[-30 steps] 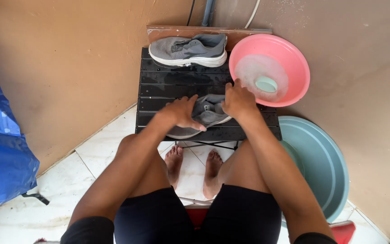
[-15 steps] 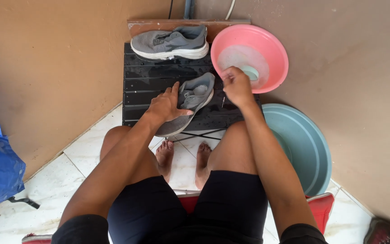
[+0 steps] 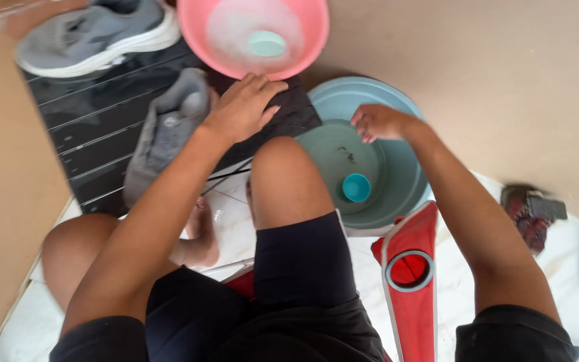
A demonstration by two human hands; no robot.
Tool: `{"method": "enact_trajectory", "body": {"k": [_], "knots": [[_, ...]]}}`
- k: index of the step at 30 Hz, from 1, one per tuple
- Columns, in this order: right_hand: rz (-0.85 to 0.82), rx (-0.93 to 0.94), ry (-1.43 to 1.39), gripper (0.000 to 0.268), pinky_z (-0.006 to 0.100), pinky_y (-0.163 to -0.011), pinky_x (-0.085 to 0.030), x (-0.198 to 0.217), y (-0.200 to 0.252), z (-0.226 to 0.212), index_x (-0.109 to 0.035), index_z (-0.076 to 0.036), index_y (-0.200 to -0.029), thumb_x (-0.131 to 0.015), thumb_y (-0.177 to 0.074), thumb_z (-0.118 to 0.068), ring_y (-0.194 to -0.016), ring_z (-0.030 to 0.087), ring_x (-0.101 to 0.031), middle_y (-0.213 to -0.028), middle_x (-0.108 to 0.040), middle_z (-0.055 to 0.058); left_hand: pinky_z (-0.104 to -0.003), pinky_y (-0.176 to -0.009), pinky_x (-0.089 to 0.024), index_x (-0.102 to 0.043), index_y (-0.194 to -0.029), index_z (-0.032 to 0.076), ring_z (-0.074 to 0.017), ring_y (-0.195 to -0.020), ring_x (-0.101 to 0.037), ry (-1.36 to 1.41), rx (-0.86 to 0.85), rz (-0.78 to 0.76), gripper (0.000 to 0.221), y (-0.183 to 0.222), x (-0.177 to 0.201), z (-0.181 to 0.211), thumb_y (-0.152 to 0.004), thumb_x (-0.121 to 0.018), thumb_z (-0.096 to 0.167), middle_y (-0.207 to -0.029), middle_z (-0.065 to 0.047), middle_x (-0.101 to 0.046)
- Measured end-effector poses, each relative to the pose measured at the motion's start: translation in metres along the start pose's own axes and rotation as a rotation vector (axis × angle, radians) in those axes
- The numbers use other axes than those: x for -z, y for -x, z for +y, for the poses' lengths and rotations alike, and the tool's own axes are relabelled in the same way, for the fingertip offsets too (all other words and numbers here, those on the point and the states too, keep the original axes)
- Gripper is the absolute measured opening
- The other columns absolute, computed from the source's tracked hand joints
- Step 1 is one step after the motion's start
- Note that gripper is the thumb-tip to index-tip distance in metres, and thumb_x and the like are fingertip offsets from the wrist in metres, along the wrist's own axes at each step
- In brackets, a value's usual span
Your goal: Removing insoles from sneakers and scrubbing the shoes with soapy water using a cup and brush.
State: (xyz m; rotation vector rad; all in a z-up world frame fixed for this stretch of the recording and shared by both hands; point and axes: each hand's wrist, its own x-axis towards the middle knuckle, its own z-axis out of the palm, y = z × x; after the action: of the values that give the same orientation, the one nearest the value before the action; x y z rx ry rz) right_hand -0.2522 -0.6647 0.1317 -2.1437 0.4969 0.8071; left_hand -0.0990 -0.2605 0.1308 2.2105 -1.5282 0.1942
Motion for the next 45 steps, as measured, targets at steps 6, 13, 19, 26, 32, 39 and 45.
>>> {"method": "enact_trajectory", "body": {"k": [6, 13, 19, 26, 32, 39, 45], "knots": [[0.089, -0.190, 0.367, 0.058, 0.059, -0.120, -0.061, -0.104, -0.082, 0.262, -0.065, -0.005, -0.172, -0.069, -0.117, -0.024, -0.151, 0.049, -0.073, -0.166, -0.074, 0.030, -0.058, -0.088, -0.067, -0.067, -0.179, 0.019, -0.0347, -0.130, -0.067, 0.184, -0.170, -0.251, 0.076, -0.060, -0.070, 0.002, -0.110, -0.095, 0.032, -0.156, -0.007, -0.073], [0.396, -0.383, 0.000, 0.098, 0.064, -0.131, -0.051, -0.222, -0.156, 0.393, -0.039, -0.001, -0.185, -0.080, -0.114, -0.054, -0.161, 0.059, -0.061, -0.177, -0.062, 0.034, -0.075, -0.147, -0.015, -0.063, -0.181, 0.023, -0.0517, -0.178, -0.037, 0.174, -0.285, -0.265, 0.099, -0.070, -0.164, -0.009, -0.097, -0.098, 0.060, -0.178, -0.021, -0.059], [0.441, -0.419, -0.352, 0.029, 0.050, -0.057, -0.076, -0.238, -0.163, 0.324, -0.059, -0.018, -0.114, -0.079, -0.093, -0.018, -0.091, 0.035, -0.085, -0.121, -0.075, 0.018, -0.068, -0.153, -0.012, -0.066, -0.172, 0.019, -0.0432, -0.179, -0.036, 0.220, -0.194, -0.308, 0.069, -0.066, -0.147, 0.002, -0.107, -0.091, 0.023, -0.166, -0.013, -0.062], [0.580, -0.342, 0.470, 0.052, 0.070, -0.098, -0.058, -0.226, -0.166, 0.346, -0.033, -0.015, -0.176, -0.042, -0.125, -0.007, -0.140, 0.067, -0.051, -0.178, -0.026, 0.031, -0.067, -0.153, -0.012, -0.068, -0.169, 0.018, -0.0430, -0.178, -0.038, 0.233, -0.202, -0.269, 0.066, -0.066, -0.142, 0.004, -0.107, -0.091, 0.018, -0.164, -0.013, -0.063], [0.207, -0.348, 0.040, 0.065, 0.071, -0.109, -0.056, -0.259, -0.196, 0.381, -0.039, -0.016, -0.169, -0.057, -0.107, -0.007, -0.126, 0.065, -0.070, -0.157, -0.056, 0.040, -0.067, -0.153, -0.013, -0.069, -0.167, 0.020, -0.0416, -0.177, -0.038, 0.236, -0.189, -0.246, 0.065, -0.065, -0.145, 0.003, -0.106, -0.093, 0.018, -0.161, -0.010, -0.063], [-0.020, -0.331, -0.796, 0.060, 0.063, -0.093, -0.080, -0.255, -0.140, 0.255, -0.062, -0.025, -0.162, -0.050, -0.117, 0.012, -0.134, 0.050, -0.075, -0.158, -0.063, 0.026, -0.066, -0.152, -0.012, -0.069, -0.167, 0.020, -0.0363, -0.175, -0.037, 0.254, -0.184, -0.253, 0.069, -0.066, -0.142, 0.002, -0.103, -0.095, 0.024, -0.165, -0.009, -0.065], [0.014, -0.040, -1.205, 0.069, 0.058, -0.095, -0.082, -0.246, -0.137, 0.217, -0.053, -0.026, -0.165, -0.047, -0.109, 0.012, -0.107, 0.043, -0.086, -0.137, -0.066, 0.027, -0.067, -0.155, 0.005, -0.076, -0.165, 0.024, -0.0313, -0.189, -0.025, 0.494, 0.071, -0.357, 0.065, -0.062, -0.119, 0.009, -0.109, -0.082, 0.057, -0.195, 0.000, -0.052]]}}
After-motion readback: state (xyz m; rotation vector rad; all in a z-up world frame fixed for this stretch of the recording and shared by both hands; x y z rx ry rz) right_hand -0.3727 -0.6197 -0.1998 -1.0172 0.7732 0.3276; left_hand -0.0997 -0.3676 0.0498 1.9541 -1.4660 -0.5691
